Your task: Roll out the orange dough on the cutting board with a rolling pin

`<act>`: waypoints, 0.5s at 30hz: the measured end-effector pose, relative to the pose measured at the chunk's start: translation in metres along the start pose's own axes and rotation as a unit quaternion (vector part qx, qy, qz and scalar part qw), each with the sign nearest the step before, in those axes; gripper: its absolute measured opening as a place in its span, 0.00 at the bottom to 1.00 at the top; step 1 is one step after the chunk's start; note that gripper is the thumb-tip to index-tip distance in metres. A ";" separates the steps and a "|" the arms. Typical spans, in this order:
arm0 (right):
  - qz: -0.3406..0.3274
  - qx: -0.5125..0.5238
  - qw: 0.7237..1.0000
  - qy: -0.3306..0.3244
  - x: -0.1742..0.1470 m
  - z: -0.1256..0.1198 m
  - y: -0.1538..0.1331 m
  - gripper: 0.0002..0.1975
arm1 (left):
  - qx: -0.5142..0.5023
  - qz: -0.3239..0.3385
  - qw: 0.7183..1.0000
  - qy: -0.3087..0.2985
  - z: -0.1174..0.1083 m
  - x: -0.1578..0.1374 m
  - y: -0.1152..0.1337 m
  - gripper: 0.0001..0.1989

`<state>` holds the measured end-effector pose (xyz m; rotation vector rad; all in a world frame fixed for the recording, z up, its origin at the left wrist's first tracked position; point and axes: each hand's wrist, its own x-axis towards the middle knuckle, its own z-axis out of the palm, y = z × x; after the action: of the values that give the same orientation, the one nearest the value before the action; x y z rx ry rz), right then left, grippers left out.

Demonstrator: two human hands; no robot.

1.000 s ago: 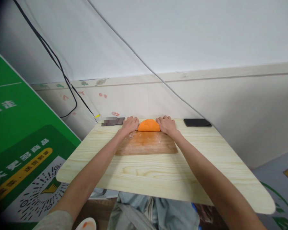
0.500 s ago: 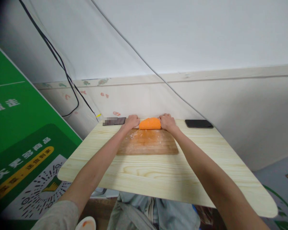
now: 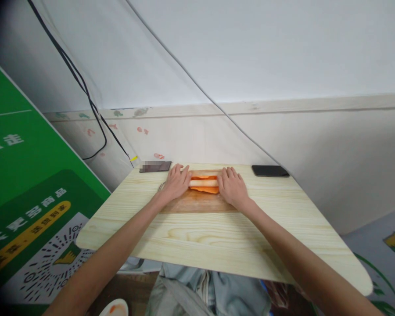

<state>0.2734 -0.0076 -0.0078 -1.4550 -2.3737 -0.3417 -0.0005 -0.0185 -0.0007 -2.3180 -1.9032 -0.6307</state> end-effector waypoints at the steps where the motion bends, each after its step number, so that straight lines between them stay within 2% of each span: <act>1: 0.016 -0.001 1.000 0.002 -0.005 -0.001 -0.003 0.32 | -0.006 0.006 1.000 0.005 -0.001 -0.006 0.001 0.29; 4: 0.044 0.001 0.999 0.008 -0.020 -0.004 -0.012 0.35 | -0.043 0.008 0.999 0.003 -0.003 -0.023 0.003 0.32; 8: 0.028 0.006 0.999 0.027 -0.045 -0.013 -0.018 0.35 | -0.089 0.003 0.996 -0.021 -0.007 -0.042 0.005 0.35; 15: -0.009 0.020 0.999 0.047 -0.084 -0.030 -0.027 0.34 | -0.085 0.024 0.996 -0.029 -0.008 -0.075 0.009 0.37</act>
<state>0.2888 -0.0989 -0.0151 -1.3701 -2.3076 -0.3558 -0.0052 -0.0921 -0.0182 -2.5023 -1.8791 -0.7581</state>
